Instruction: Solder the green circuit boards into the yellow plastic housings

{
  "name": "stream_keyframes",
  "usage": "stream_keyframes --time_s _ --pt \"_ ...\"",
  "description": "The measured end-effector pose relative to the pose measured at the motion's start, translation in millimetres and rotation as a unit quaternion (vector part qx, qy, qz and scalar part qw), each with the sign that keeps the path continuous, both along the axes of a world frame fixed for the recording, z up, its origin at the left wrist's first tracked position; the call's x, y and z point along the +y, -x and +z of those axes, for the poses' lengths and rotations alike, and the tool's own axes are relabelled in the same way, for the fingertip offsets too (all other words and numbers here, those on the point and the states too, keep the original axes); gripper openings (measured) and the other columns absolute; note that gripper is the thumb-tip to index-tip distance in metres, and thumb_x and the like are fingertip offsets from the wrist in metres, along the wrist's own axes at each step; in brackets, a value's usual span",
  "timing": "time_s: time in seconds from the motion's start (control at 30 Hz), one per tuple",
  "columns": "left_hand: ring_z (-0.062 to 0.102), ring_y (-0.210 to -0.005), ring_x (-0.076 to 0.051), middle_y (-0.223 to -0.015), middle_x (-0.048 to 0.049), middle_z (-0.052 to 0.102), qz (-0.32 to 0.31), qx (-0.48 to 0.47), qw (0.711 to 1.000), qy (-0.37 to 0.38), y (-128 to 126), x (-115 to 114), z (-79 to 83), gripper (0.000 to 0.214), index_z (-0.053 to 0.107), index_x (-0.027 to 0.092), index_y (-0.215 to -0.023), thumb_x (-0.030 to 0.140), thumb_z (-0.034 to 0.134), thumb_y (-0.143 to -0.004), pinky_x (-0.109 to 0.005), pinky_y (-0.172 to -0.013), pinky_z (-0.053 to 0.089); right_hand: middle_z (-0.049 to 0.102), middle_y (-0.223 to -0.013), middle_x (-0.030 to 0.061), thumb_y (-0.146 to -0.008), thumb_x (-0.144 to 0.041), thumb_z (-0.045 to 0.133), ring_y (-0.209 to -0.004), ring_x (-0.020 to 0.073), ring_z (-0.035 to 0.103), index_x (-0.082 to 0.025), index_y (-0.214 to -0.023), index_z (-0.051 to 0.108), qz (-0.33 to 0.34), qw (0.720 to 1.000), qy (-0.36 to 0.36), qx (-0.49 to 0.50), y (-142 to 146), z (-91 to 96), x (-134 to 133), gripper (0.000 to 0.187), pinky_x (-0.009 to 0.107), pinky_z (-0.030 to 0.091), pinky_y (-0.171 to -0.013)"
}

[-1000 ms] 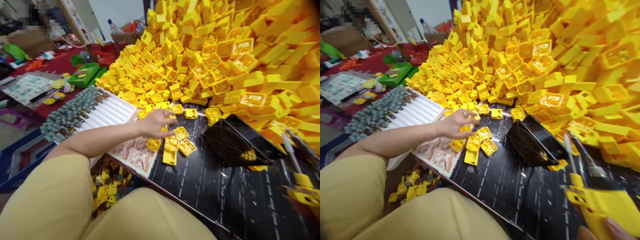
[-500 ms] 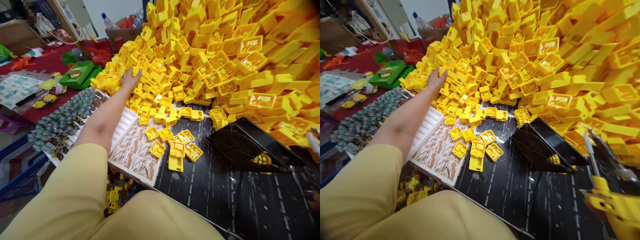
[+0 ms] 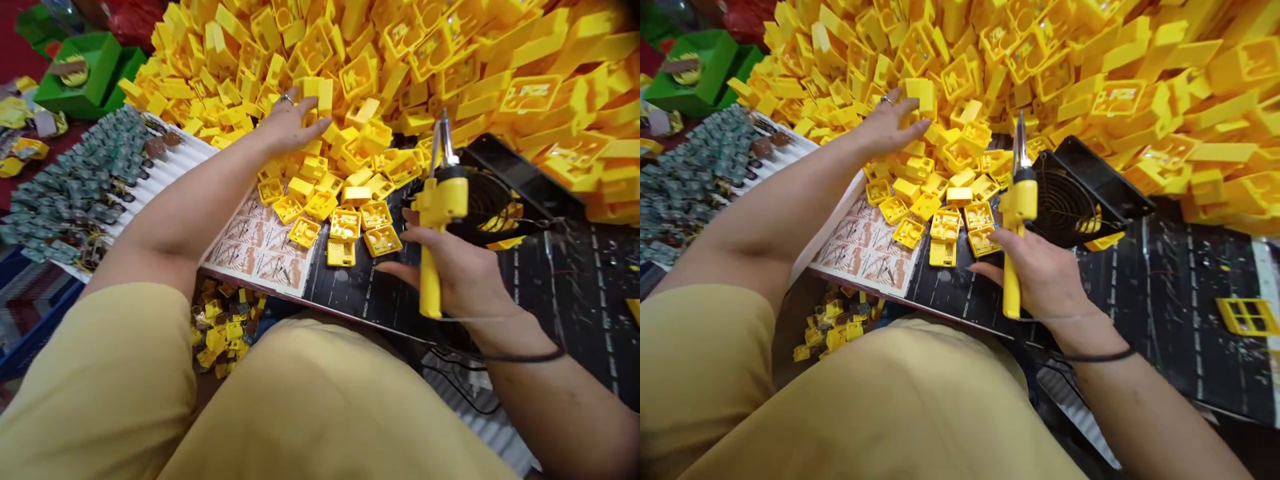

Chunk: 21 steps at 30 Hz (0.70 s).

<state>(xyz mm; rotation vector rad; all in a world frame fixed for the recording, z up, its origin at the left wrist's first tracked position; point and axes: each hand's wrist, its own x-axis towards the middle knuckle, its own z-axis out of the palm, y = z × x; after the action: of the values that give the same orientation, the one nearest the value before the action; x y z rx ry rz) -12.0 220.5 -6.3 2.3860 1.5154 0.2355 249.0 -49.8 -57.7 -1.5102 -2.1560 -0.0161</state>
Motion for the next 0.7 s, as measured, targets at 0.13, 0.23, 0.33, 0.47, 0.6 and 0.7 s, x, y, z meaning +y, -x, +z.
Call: stream_keyframes --time_s 0.13,0.23,0.33,0.47,0.6,0.7 --pt "0.024 -0.155 -0.046 -0.162 -0.0064 0.04 -0.047 0.095 0.993 -0.041 -12.2 -60.6 22.9 0.062 0.05 0.029 -0.15 0.05 0.054 -0.092 -0.071 -0.118 0.031 0.071 -0.098 0.0097 -0.1 -0.059 0.055 -0.072 0.024 0.068 -0.019 -0.117 0.061 -0.002 0.998 -0.04 -0.053 20.0 -5.9 15.5 0.043 0.032 0.039 -0.051" --pt "0.034 -0.15 -0.046 -0.16 -0.0116 0.044 -0.096 0.139 0.98 -0.106 -19.4 -108.2 32.0 0.051 0.057 0.023 -0.144 0.032 0.051 -0.094 -0.072 -0.111 0.037 0.071 -0.103 0.0069 -0.103 -0.045 0.05 -0.075 0.0208 0.069 -0.022 -0.12 0.056 0.029 0.998 -0.032 -0.035 24.3 -4.0 5.1 0.03 0.029 0.041 -0.051" --pt "0.041 -0.147 -0.041 -0.161 -0.0109 0.044 -0.174 0.138 0.972 -0.083 -17.0 -138.3 31.5 0.047 0.06 0.023 -0.14 0.033 0.05 -0.096 -0.069 -0.115 0.032 0.071 -0.103 0.0044 -0.103 -0.043 0.049 -0.078 0.019 0.07 -0.023 -0.122 0.054 0.046 0.999 -0.015 -0.019 19.4 4.6 -17.5 0.028 0.028 0.047 -0.055" --pt "0.029 -0.155 -0.04 -0.165 -0.009 0.039 -0.162 0.125 0.977 -0.06 -12.4 -153.1 19.3 0.046 0.06 0.025 -0.14 0.037 0.045 -0.099 -0.069 -0.121 0.021 0.07 -0.101 0.0075 -0.101 -0.053 0.056 -0.087 0.0239 0.07 -0.02 -0.122 0.053 0.015 0.998 -0.062 -0.007 25.6 9.5 -37.2 0.039 0.034 0.055 -0.074" --pt "0.031 -0.154 -0.037 -0.155 -0.0068 0.052 -0.227 0.087 0.969 -0.052 -17.1 -166.8 1.1 0.046 0.057 0.029 -0.142 0.038 0.045 -0.099 -0.068 -0.124 0.011 0.07 -0.101 0.0101 -0.099 -0.058 0.057 -0.084 0.027 0.068 -0.02 -0.122 0.049 -0.06 0.991 -0.117 -0.014 62.3 -2.2 -29.2 0.045 0.04 0.053 -0.076" --pt "0.04 -0.149 -0.035 -0.147 -0.0069 0.06 -0.222 0.073 0.971 -0.055 -10.6 -178.6 -3.1 0.048 0.053 0.029 -0.145 0.036 0.049 -0.098 -0.064 -0.123 0.018 0.07 -0.102 0.013 -0.101 -0.051 0.052 -0.087 0.0289 0.067 -0.018 -0.124 0.052 -0.085 0.993 -0.07 -0.033 89.1 -14.2 -12.2 0.04 0.042 0.05 -0.08"
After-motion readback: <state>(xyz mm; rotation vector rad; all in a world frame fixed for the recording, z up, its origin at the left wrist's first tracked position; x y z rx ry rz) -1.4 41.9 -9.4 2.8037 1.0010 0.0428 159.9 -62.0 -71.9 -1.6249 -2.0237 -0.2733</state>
